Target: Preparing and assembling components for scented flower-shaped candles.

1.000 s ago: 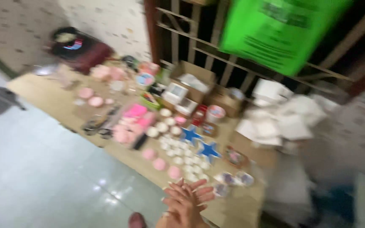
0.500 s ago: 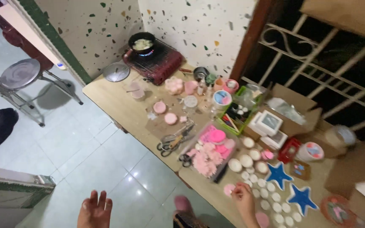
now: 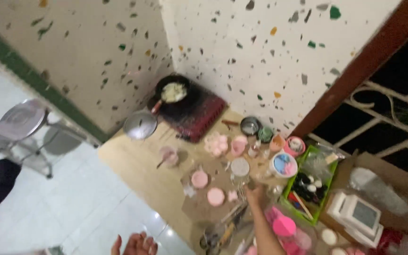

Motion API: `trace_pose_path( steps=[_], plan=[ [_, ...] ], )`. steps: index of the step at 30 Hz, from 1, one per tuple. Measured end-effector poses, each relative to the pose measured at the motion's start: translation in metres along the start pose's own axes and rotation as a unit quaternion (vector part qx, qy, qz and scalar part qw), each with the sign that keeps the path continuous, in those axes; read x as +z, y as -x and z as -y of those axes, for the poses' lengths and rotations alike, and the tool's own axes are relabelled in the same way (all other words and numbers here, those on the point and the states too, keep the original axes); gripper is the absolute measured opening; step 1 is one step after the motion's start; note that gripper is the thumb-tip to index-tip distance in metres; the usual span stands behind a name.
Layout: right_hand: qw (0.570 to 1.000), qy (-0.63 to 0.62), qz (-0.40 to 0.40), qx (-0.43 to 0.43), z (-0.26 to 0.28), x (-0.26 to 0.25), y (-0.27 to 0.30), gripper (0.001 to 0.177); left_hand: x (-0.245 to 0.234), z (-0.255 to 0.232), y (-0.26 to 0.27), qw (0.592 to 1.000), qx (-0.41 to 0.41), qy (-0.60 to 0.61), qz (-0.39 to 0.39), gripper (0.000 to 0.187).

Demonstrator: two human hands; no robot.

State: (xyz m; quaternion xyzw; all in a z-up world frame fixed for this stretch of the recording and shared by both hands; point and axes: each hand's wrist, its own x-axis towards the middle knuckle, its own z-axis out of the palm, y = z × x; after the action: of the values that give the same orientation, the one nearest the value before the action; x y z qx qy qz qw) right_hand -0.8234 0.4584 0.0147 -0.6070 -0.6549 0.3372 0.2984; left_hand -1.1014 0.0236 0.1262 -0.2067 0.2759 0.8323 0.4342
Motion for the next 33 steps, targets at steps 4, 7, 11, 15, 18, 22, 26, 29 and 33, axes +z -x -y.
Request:
trace_pose_path(
  steps=[4, 7, 11, 15, 18, 22, 26, 29, 33],
  plan=[
    [0.983, 0.14, -0.083, 0.089, -0.021, 0.047, -0.032, 0.036, -0.061, 0.005, -0.086, 0.991, -0.105, -0.019, -0.08, 0.067],
    [0.973, 0.168, -0.124, 0.101, -0.078, 0.067, -0.029, 0.023, -0.046, 0.002, -0.108, 0.967, -0.183, -0.077, -0.159, 0.063],
    [0.982, 0.04, -0.103, 0.155, -0.034, 0.028, 0.0, 0.022, -0.018, 0.023, -0.158, 0.962, -0.216, -0.15, -0.078, 0.051],
    [0.972, -0.037, -0.146, 0.182, 0.046, -0.006, 0.041, 0.021, 0.125, 0.073, -0.145, 0.92, -0.169, -0.349, -0.056, 0.033],
    [0.944, -0.236, -0.164, 0.162, 0.107, -0.025, 0.048, 0.018, 0.23, 0.118, -0.139, 0.786, -0.126, -0.568, 0.208, 0.044],
    [0.914, -0.337, -0.2, 0.104, 0.166, -0.035, 0.07, 0.016, 0.297, 0.159, -0.133, 0.667, -0.037, -0.608, 0.43, 0.066],
    [0.919, -0.318, -0.224, 0.057, 0.196, -0.046, 0.079, 0.016, 0.323, 0.175, -0.117, 0.618, -0.12, -0.635, 0.447, 0.051],
    [0.917, -0.31, -0.238, 0.083, 0.2, -0.054, 0.086, 0.018, 0.289, 0.185, -0.138, 0.631, -0.135, -0.577, 0.501, 0.027],
    [0.917, -0.313, -0.193, 0.154, 0.212, -0.09, 0.097, 0.021, 0.3, 0.17, -0.142, 0.584, -0.096, -0.639, 0.492, 0.016]
  ],
)
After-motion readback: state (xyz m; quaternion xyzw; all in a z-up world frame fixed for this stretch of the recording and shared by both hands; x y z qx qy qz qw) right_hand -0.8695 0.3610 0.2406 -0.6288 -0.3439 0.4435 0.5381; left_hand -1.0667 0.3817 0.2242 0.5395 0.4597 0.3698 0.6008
